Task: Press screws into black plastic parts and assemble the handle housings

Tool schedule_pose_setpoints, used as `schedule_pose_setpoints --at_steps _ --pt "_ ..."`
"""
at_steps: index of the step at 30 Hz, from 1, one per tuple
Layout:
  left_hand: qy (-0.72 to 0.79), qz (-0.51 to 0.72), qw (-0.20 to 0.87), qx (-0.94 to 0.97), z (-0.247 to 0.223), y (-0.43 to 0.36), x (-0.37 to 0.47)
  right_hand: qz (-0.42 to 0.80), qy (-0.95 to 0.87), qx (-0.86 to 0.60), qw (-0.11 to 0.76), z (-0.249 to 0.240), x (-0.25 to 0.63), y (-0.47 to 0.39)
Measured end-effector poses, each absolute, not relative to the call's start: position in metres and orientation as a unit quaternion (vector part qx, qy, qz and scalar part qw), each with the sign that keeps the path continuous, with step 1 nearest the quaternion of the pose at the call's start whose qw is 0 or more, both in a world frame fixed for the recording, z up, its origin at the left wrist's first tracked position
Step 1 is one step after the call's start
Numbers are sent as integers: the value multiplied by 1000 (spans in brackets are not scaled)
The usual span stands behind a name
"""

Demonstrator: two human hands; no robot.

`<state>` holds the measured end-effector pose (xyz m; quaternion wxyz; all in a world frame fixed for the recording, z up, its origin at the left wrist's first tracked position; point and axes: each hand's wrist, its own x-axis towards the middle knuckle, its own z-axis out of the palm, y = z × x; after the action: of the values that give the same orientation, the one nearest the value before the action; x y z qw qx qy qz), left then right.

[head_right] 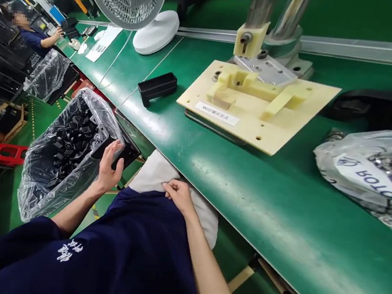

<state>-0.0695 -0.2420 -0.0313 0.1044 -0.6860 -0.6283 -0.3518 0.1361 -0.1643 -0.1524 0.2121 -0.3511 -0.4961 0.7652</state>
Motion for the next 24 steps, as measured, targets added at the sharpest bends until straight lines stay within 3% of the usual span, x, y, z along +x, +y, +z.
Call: schedule_pose_setpoints --at_steps 8,15,21,24 --pt "-681 -421 10 -599 -41 -239 -71 799 -430 -362 214 -161 142 -160" --pt "-681 -548 -135 -467 -15 -202 -100 778 -425 -410 215 -160 154 -157" --pt "-663 -591 20 -458 -10 -143 -112 740 -487 -432 172 -157 141 -153" --pt "-642 -573 18 -509 -17 -112 -106 689 -538 -461 155 -142 139 -159"
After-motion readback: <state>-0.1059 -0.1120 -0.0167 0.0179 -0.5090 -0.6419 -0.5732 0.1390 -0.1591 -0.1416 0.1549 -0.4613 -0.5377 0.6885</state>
